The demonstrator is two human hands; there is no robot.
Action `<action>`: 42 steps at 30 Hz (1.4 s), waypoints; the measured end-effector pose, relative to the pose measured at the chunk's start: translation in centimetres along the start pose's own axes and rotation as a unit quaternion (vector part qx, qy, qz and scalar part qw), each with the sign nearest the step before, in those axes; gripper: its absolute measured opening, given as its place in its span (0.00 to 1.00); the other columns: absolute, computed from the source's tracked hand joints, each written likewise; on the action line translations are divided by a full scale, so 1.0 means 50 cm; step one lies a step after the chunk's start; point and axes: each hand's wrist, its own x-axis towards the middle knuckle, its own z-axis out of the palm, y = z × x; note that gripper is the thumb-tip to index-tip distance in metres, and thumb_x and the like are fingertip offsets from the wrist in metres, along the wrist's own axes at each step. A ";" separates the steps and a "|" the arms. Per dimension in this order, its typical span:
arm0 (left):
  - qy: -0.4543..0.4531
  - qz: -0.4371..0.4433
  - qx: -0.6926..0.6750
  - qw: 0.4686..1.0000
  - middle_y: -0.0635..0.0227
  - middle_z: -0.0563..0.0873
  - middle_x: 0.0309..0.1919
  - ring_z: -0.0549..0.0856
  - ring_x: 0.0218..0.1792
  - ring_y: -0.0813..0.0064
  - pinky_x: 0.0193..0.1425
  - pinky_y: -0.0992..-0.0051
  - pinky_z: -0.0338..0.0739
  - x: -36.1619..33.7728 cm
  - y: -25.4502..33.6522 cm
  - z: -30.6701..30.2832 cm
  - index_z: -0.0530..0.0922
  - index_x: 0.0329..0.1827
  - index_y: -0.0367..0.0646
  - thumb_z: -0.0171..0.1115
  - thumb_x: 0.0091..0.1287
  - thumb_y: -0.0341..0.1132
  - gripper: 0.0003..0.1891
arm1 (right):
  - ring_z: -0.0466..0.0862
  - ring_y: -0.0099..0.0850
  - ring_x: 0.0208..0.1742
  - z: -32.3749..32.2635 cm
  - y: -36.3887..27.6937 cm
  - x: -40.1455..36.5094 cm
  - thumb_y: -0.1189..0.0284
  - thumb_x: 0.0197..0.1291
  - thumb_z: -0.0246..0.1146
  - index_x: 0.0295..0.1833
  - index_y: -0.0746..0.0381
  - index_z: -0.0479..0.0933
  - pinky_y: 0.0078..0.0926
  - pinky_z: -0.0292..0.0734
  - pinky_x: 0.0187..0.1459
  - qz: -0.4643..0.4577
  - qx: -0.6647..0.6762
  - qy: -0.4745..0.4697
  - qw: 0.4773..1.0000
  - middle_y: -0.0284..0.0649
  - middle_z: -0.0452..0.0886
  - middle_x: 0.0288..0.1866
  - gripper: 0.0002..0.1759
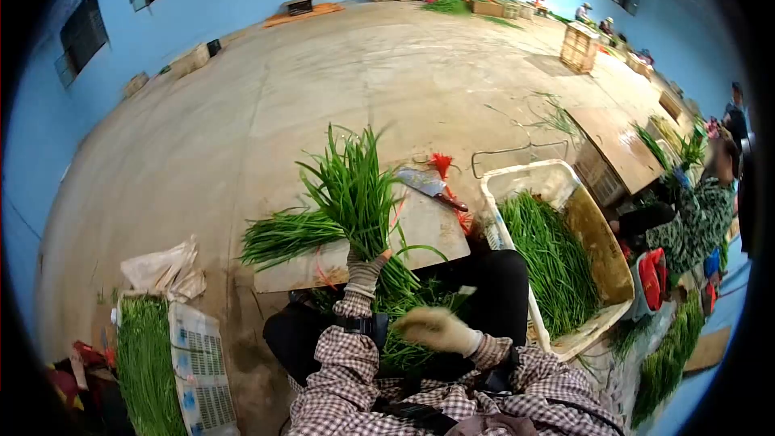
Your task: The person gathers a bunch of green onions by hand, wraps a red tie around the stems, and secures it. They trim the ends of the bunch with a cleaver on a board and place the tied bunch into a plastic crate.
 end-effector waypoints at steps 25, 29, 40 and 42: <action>-0.090 -0.130 -0.204 0.966 0.63 0.72 0.60 0.71 0.60 0.65 0.65 0.64 0.68 -0.034 0.003 0.072 0.62 0.65 0.43 0.64 0.58 0.39 0.32 | 0.76 0.20 0.23 -0.157 -0.049 0.256 0.71 0.67 0.53 0.44 0.68 0.74 0.17 0.73 0.25 0.051 0.216 0.292 0.930 0.36 0.78 0.33 0.10; -0.096 -0.068 -0.129 0.985 0.67 0.75 0.58 0.74 0.58 0.67 0.65 0.67 0.68 -0.037 -0.002 0.072 0.63 0.64 0.43 0.66 0.56 0.39 0.32 | 0.76 0.20 0.26 -0.158 -0.037 0.250 0.71 0.66 0.55 0.45 0.64 0.74 0.17 0.74 0.27 -0.032 0.181 0.339 0.923 0.34 0.78 0.32 0.09; -0.014 -0.050 -0.163 0.985 0.64 0.72 0.59 0.73 0.57 0.67 0.60 0.65 0.74 -0.027 -0.089 0.017 0.60 0.65 0.42 0.72 0.51 0.31 0.38 | 0.80 0.33 0.31 -0.214 -0.203 0.079 0.75 0.54 0.64 0.43 0.64 0.78 0.26 0.74 0.32 -0.137 -0.135 0.127 0.973 0.40 0.78 0.26 0.10; -0.020 -0.048 -0.278 0.959 0.63 0.74 0.58 0.74 0.57 0.67 0.59 0.65 0.74 -0.026 -0.061 0.026 0.61 0.64 0.41 0.73 0.50 0.31 0.39 | 0.81 0.39 0.35 -0.167 -0.147 0.101 0.70 0.54 0.64 0.38 0.61 0.81 0.29 0.76 0.35 -0.061 -0.208 -0.202 0.955 0.43 0.81 0.34 0.08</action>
